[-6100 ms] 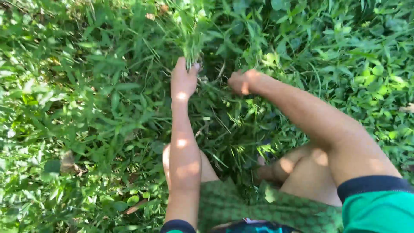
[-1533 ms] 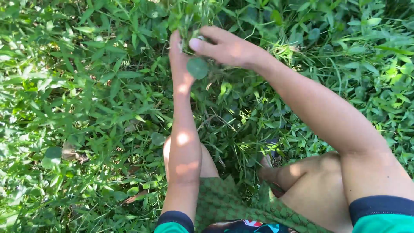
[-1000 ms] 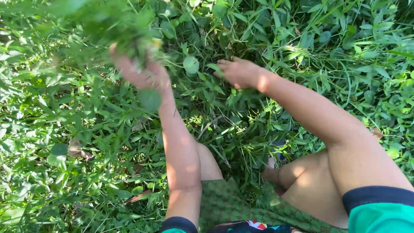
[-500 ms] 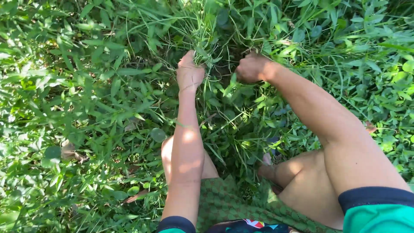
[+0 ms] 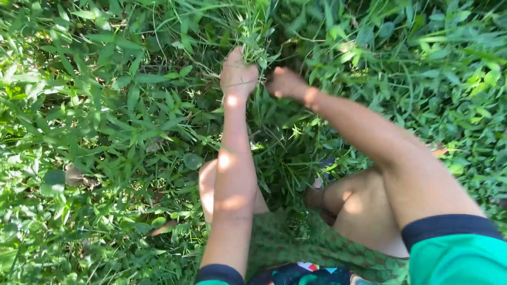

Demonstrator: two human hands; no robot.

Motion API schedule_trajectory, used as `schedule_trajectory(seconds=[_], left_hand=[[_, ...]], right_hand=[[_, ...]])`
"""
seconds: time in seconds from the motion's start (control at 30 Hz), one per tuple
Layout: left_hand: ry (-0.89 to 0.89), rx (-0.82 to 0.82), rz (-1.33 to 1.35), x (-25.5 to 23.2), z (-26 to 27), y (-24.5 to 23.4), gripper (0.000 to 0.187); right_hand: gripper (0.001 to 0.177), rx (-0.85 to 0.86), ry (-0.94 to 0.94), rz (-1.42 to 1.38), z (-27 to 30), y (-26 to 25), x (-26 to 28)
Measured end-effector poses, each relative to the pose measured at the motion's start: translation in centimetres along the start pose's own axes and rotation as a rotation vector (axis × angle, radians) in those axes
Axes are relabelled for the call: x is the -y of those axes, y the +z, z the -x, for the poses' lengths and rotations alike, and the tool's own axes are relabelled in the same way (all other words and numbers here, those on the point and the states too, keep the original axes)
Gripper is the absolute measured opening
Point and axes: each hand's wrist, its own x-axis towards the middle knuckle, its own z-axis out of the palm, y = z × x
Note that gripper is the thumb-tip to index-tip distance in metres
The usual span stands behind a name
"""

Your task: Pulling grass and weeds from the ground by hand and gathering them into bundles

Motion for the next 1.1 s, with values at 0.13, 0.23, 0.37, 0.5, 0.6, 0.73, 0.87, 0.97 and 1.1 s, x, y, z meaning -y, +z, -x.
schedule_trajectory(seconds=[0.13,0.23,0.37,0.5,0.6,0.73,0.87,0.97,1.1], left_hand=[[-0.097,-0.030,-0.005,0.2,1.4,1.8,0.042],[0.284,-0.390,0.062,5.1,5.0,7.2,0.051],[-0.064,-0.218,0.091,1.8,11.5,6.4,0.050],[-0.195,-0.183,0.891,4.1,16.1,8.5,0.060],[-0.216,-0.111,0.414,4.3,21.8,6.0,0.049],[-0.040,-0.145,-0.077,0.5,24.2,1.7,0.033],[-0.178,-0.251,0.623,-4.9,26.9,-1.9,0.057],[-0.254,-0.194,0.542,-13.6,26.0,-6.6,0.053],[-0.100,-0.222,0.031,-18.9,26.2,-9.5,0.055]], right_hand=[[0.026,-0.173,0.154,-0.088,-1.2,9.1,-2.3],[0.030,-0.413,-0.256,0.174,4.8,4.3,-1.7],[0.010,-0.385,-0.097,0.181,7.7,-0.3,1.6],[0.019,-0.525,0.096,-0.280,11.9,-13.6,5.9],[0.023,-0.463,0.106,-0.374,18.1,-19.8,7.8],[0.011,-0.348,0.232,0.401,26.2,-18.0,-0.1],[0.014,-0.533,0.332,0.369,35.9,-33.5,-0.6],[0.041,-0.825,0.626,-0.505,38.7,-45.8,4.0],[0.048,-0.668,0.516,-0.633,41.4,-54.4,8.1]])
